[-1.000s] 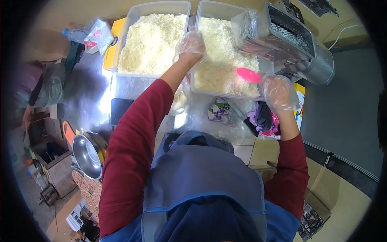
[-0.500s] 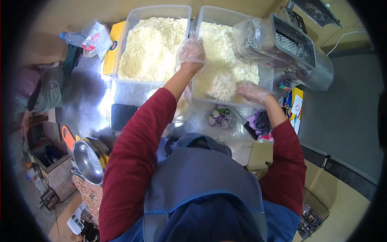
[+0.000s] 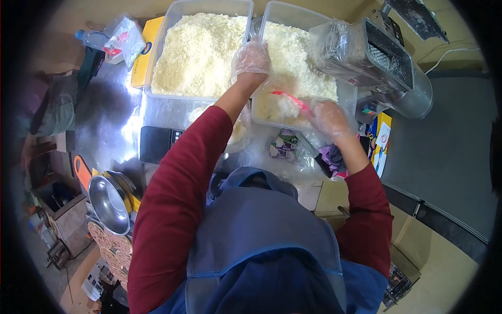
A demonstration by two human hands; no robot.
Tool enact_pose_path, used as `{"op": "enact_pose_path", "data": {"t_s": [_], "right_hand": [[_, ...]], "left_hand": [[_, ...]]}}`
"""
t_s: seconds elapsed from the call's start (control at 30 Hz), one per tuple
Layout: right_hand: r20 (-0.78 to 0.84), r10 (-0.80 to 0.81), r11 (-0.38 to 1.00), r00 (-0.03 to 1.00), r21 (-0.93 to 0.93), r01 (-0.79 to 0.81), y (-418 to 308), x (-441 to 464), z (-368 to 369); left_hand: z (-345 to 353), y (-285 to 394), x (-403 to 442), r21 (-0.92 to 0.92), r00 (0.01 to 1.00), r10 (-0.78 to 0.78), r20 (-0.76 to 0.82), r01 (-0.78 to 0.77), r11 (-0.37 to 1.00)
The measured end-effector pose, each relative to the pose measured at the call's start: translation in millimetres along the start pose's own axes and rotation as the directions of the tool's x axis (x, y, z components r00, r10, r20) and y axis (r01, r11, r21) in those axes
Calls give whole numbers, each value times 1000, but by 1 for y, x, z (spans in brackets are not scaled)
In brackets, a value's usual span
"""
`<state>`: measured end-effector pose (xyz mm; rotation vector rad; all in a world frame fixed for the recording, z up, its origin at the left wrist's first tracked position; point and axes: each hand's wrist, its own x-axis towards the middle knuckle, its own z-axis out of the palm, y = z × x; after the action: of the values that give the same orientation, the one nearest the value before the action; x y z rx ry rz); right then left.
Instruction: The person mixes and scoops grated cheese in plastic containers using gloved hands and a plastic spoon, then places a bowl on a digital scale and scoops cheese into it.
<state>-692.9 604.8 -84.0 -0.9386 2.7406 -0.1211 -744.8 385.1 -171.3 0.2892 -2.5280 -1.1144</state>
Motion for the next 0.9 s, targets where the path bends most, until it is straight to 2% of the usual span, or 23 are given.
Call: {"op": "enact_pose_path", "data": {"t_s": [0.07,0.1,0.13,0.2,0.23,0.27,0.33,0.37,0.4,0.43,0.47,0.5,0.57,0.7,0.77,0.8,0.87,0.9], "right_hand": [[145,200,972,969,-153,-178,20,-5,-17],[64,381,910,922,-200,-362,38,-10,-17],[70,379,911,923,-202,-359,51,-16,-16],[19,302,874,953,-406,-268,53,-24,-30],[157,306,880,939,-423,-216,49,-18,-32],[156,308,879,939,-425,-217,56,-15,-19],[385,302,939,872,-279,-202,72,-10,17],[438,233,968,868,-188,-165,58,-5,-1],[440,233,969,867,-186,-165,57,-4,11],[390,105,983,915,100,-155,63,1,31],[300,-6,920,954,376,-112,67,5,48],[294,-5,920,956,375,-110,61,11,59],[443,-100,893,891,436,-116,48,21,75],[390,-154,826,908,555,-98,46,15,32],[422,273,888,865,234,-395,30,5,-16],[425,277,884,862,238,-401,32,-3,-13],[184,265,958,947,-162,-237,36,-8,-17],[187,261,959,947,-162,-232,33,-8,-22]], "left_hand": [[-2,3,0,-28,1000,-9,6,9,1000],[1,2,1,-27,1000,-5,-11,5,1000],[3,-1,0,-24,1000,-5,-23,4,1000],[2,0,-1,-31,1000,1,-25,-1,1000],[1,2,0,-39,999,12,-34,-13,999],[3,3,0,-41,999,13,-34,-15,999],[4,1,0,-32,999,-37,-34,36,999],[1,3,0,-29,998,-42,-38,41,999],[0,6,-3,-15,998,-63,-21,63,998],[-1,10,-2,-3,997,-76,-8,76,997],[-1,12,0,-6,998,-68,-10,68,998],[0,12,1,6,997,-73,-8,73,997],[0,10,-1,20,997,-81,-9,81,997],[1,3,3,20,999,-36,-32,36,999],[-1,3,0,29,999,-4,-47,6,1000],[-5,5,-1,21,999,-33,-13,34,999],[-5,9,4,11,999,-53,9,52,999],[-4,8,2,4,999,-42,-10,42,999]]}}
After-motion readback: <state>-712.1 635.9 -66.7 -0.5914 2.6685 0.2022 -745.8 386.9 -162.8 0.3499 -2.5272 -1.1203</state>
